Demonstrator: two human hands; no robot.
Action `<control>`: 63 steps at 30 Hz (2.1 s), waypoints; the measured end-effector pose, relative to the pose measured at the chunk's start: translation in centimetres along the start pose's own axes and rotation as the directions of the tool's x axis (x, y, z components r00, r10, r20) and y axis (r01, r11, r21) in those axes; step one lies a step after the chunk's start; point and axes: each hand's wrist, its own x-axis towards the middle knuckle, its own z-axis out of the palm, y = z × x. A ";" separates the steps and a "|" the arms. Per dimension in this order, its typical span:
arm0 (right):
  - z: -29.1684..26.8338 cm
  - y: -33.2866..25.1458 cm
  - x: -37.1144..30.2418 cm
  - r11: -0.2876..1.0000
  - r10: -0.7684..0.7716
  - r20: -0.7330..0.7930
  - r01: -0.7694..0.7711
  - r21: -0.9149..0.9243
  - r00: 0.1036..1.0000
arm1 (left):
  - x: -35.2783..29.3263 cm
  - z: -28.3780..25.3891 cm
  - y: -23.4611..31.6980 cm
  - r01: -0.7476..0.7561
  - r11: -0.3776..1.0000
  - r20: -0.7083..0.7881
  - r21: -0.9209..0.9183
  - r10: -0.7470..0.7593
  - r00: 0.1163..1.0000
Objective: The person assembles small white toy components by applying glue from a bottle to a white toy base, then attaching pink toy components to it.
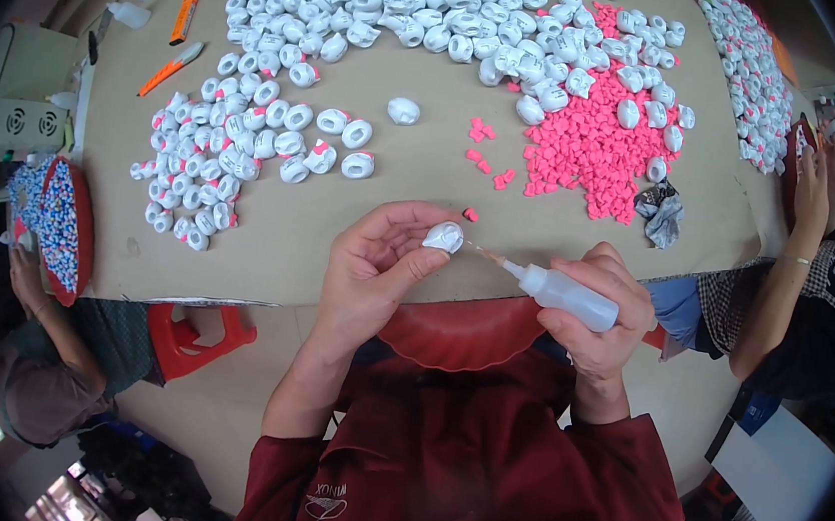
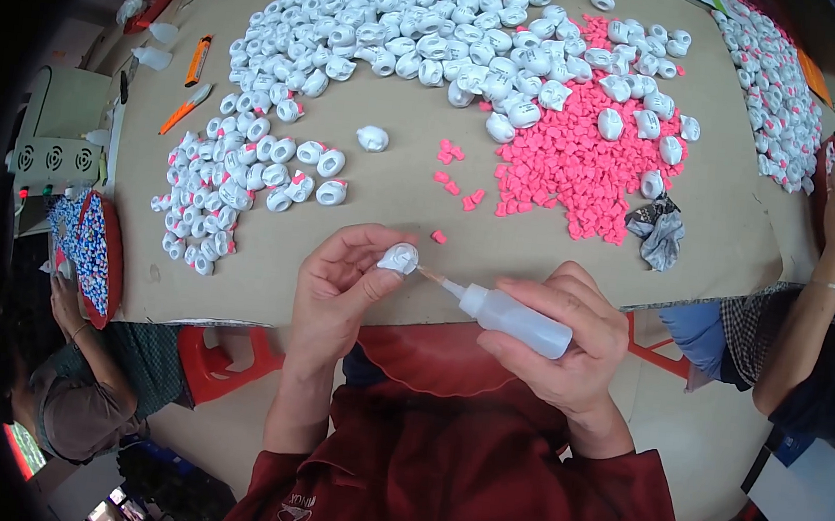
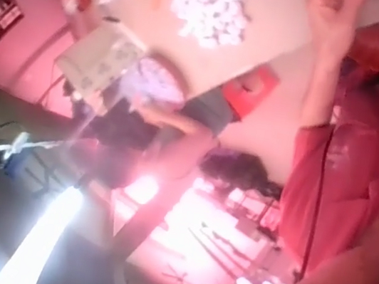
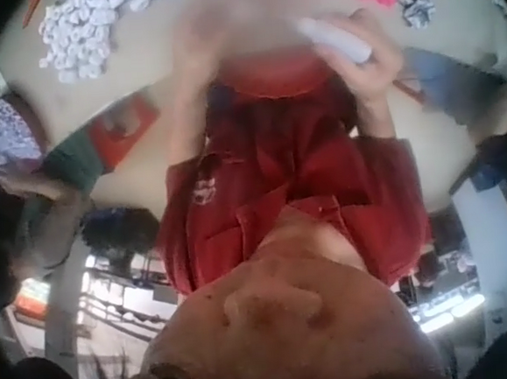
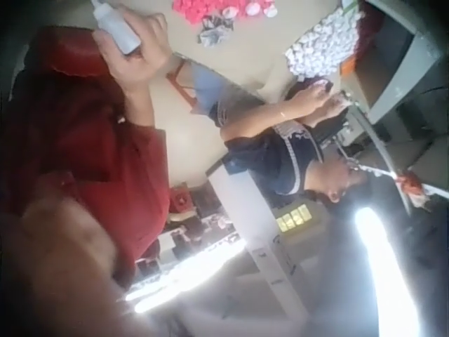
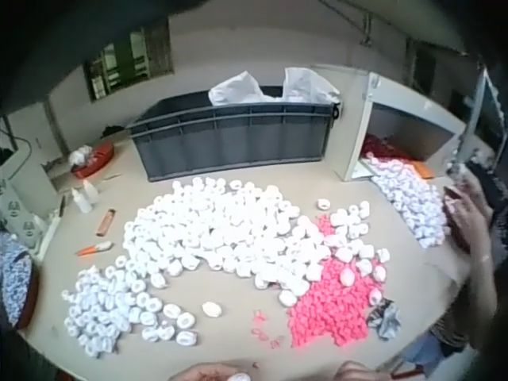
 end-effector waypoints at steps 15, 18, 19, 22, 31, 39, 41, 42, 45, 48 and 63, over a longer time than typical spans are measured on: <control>0.5 0.1 -0.2 0.999 0.049 0.038 -0.048 -0.023 0.998 | -0.2 0.0 -0.2 0.009 0.998 0.000 0.069 -0.009 1.000; 0.4 0.1 -0.2 0.998 0.063 0.012 -0.062 -0.021 0.998 | -0.1 -0.1 -0.3 0.000 0.997 -0.007 0.075 0.000 1.000; 0.3 0.1 -0.3 0.998 0.063 0.010 -0.062 -0.022 0.998 | -0.2 0.0 -0.3 -0.011 0.997 -0.007 0.073 0.011 1.000; 0.2 0.1 -0.2 0.996 0.084 -0.006 -0.084 -0.040 0.996 | -0.2 0.0 -0.3 -0.015 0.998 -0.017 0.060 0.016 1.000; 0.3 0.0 -0.5 0.990 0.139 -0.002 -0.139 0.017 0.990 | -0.1 0.0 -0.5 -0.038 0.997 -0.025 0.070 0.040 0.999; 1.5 1.2 0.1 0.978 0.196 -0.057 -0.191 0.079 0.979 | -2.3 0.6 0.0 0.038 0.992 -0.087 0.122 -0.027 0.996; 2.2 1.2 0.4 0.977 0.211 -0.072 -0.210 0.027 0.975 | -2.6 0.9 0.1 0.070 0.990 -0.095 0.123 -0.059 0.994; 2.6 1.2 0.5 0.974 0.224 -0.082 -0.226 -0.021 0.971 | -2.6 1.1 0.0 0.069 0.989 -0.097 0.130 -0.057 0.994; 3.3 1.4 1.1 0.976 0.159 -0.073 -0.168 -0.141 0.985 | -2.6 1.3 0.0 0.073 0.988 -0.101 0.133 -0.060 0.993; 2.7 0.7 1.5 0.978 0.182 -0.064 -0.187 -0.093 0.981 | -2.9 1.2 -0.2 0.073 0.989 -0.114 0.132 -0.058 0.992; 0.0 1.8 2.5 0.819 0.125 0.007 -0.099 -0.565 0.992 | -2.9 1.8 -0.6 0.084 0.988 -0.033 0.130 -0.081 0.996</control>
